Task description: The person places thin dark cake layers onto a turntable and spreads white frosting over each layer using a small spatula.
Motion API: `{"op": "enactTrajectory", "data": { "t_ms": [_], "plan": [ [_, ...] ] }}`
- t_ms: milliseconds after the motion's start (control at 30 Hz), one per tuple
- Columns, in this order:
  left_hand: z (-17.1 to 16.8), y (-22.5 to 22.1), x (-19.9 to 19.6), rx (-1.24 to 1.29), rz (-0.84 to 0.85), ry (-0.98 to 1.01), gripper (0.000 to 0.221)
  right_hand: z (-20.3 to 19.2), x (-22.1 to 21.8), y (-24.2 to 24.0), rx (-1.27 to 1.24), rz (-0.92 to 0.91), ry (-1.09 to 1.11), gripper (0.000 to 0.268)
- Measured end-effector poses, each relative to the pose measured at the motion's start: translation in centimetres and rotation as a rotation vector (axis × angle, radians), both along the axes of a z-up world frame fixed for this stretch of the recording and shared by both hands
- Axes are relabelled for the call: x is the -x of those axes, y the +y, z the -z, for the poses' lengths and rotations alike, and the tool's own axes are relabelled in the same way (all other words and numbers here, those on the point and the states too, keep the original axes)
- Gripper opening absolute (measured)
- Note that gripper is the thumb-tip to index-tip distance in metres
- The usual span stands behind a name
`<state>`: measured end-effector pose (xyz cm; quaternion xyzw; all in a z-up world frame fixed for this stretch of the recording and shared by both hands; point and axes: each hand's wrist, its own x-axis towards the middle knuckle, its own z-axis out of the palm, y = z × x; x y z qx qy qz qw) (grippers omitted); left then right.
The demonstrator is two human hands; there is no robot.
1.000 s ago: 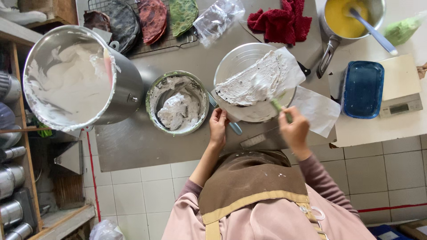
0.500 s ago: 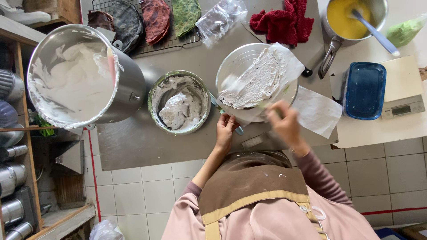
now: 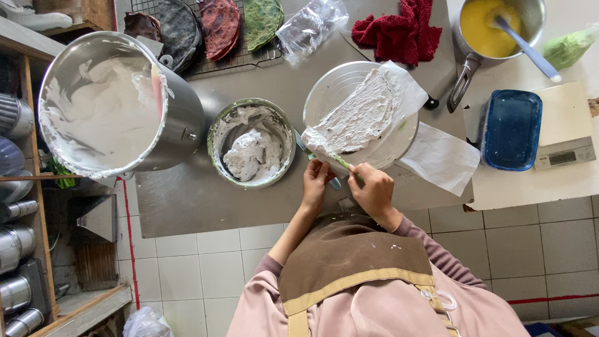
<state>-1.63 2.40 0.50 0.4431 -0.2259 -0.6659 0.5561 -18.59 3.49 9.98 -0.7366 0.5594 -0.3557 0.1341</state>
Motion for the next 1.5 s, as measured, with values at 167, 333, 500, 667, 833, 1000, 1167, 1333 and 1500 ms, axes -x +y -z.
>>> {"op": "enactTrajectory", "data": {
  "t_ms": [167, 333, 500, 667, 833, 1000, 1167, 1333, 1500],
  "plan": [
    [-0.2, -0.2, 0.0, -0.016, -0.002, -0.018, 0.018, 0.9, 3.1, -2.1, -0.023, 0.052, 0.218, 0.014],
    [0.6, -0.1, 0.0, 0.021, -0.018, -0.033, 0.017, 0.0, 5.7, -3.1, 0.021, 0.133, 0.0, 0.007],
    [-0.1, -0.1, -0.1, 0.006, -0.012, -0.019, 0.017, 0.5, 2.7, -1.5, -0.103, 0.107, -0.023, 0.006],
    [-0.6, -0.3, 0.0, -0.058, -0.023, -0.079, 0.019, 0.2, 1.4, -1.2, -0.332, -0.099, -0.356, 0.004],
    [-0.7, -0.2, 0.0, 0.037, -0.01, -0.044, 0.018, -0.1, 6.1, -4.6, -0.258, 0.19, -0.264, 0.006],
    [-0.6, -0.3, -0.3, 0.021, -0.002, -0.026, 0.019, 0.5, 6.2, -4.6, -0.076, 0.269, 0.006, 0.011],
    [0.5, -0.3, -0.4, 0.04, -0.021, 0.015, 0.017, -1.8, 0.4, -0.5, -0.02, 0.079, -0.059, 0.005],
    [-0.3, -0.4, -0.2, 0.003, -0.025, -0.007, 0.018, -2.4, 2.4, -2.1, -0.32, -0.018, -0.306, 0.01],
    [-0.2, -0.5, -0.4, 0.044, -0.033, 0.004, 0.019, -0.5, 6.5, -3.8, 0.053, 0.283, 0.033, 0.007]
  ]
}}
